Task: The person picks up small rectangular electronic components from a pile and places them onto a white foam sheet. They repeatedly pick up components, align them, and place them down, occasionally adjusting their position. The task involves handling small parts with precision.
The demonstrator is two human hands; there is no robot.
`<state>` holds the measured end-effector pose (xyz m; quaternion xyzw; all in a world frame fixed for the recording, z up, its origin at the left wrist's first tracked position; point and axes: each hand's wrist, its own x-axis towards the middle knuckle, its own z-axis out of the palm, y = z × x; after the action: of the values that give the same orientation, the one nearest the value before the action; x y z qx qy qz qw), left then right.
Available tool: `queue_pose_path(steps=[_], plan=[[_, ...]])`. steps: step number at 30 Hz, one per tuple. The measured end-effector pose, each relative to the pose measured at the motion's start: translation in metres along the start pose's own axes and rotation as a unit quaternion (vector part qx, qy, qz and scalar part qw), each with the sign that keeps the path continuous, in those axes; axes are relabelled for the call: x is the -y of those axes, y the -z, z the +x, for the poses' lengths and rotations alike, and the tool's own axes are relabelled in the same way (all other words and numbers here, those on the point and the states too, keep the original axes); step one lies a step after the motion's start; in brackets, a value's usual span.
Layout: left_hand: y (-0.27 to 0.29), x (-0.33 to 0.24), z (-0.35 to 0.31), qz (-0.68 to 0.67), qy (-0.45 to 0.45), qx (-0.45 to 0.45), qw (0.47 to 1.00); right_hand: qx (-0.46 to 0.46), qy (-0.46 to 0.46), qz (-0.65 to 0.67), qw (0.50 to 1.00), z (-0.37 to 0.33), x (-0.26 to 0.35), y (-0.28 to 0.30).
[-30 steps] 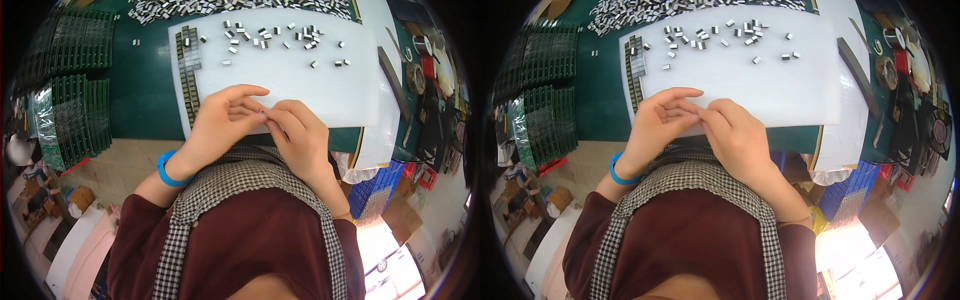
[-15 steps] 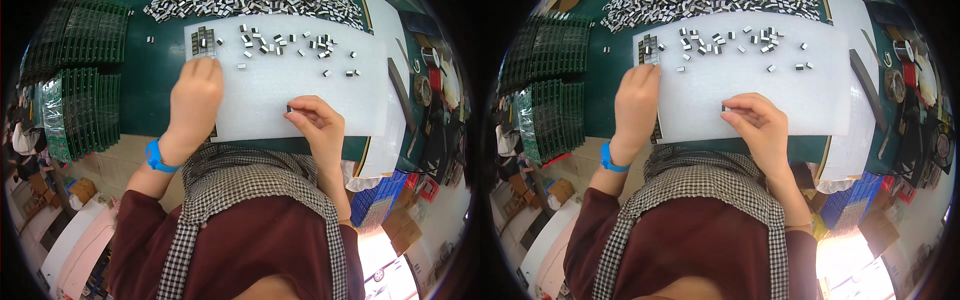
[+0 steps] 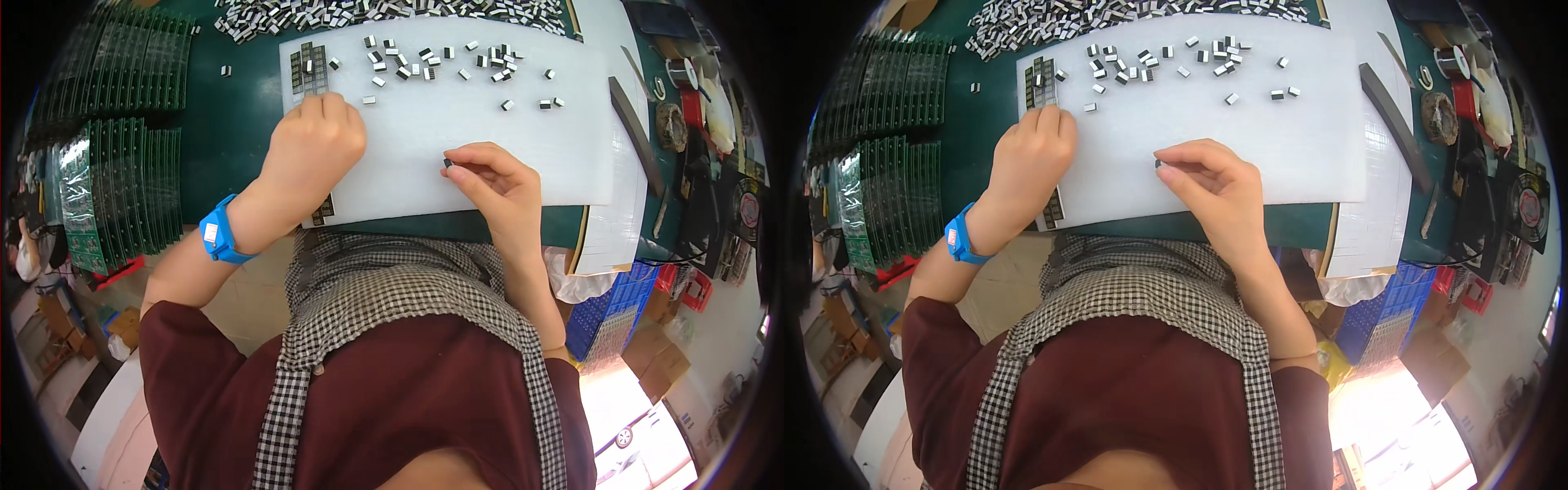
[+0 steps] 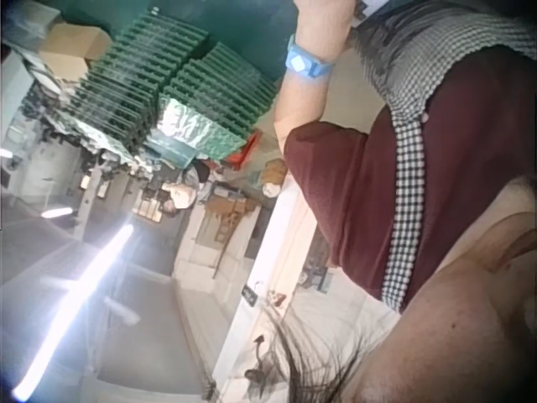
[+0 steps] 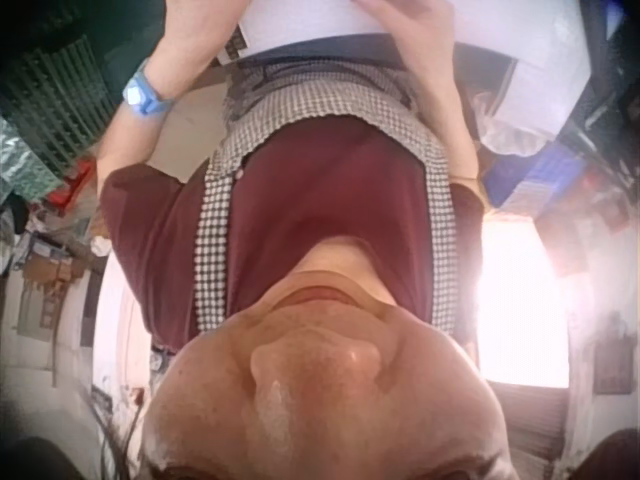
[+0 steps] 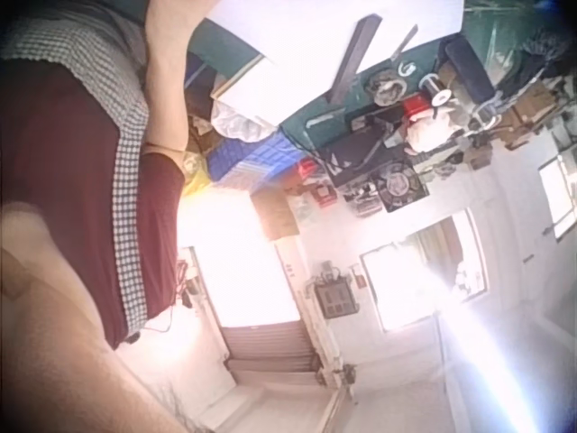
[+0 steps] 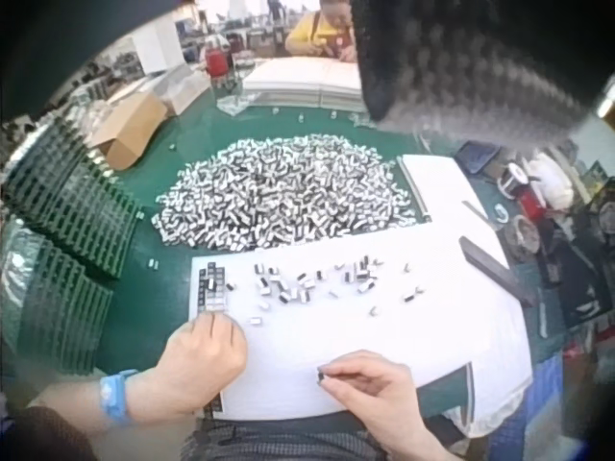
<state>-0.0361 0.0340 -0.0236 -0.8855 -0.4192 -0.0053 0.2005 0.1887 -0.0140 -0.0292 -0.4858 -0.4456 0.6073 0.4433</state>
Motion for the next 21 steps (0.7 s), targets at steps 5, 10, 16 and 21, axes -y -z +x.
queue_pose_path(steps=[5,10,16,21], plan=[[0.012,0.024,-0.004,-0.363,0.140,-0.069,0.918,-0.033,0.012,0.002,0.999,0.000,0.003,-0.003],[0.029,-0.014,-0.004,-0.883,0.296,0.128,0.340,-0.027,0.191,-0.183,0.964,-0.004,0.008,-0.015],[0.022,-0.032,-0.007,-0.905,0.299,0.119,0.278,-0.013,0.239,-0.209,0.948,-0.007,0.006,-0.017],[0.024,-0.033,-0.004,-0.902,0.297,0.127,0.286,-0.006,0.228,-0.211,0.950,-0.008,0.006,-0.018]])
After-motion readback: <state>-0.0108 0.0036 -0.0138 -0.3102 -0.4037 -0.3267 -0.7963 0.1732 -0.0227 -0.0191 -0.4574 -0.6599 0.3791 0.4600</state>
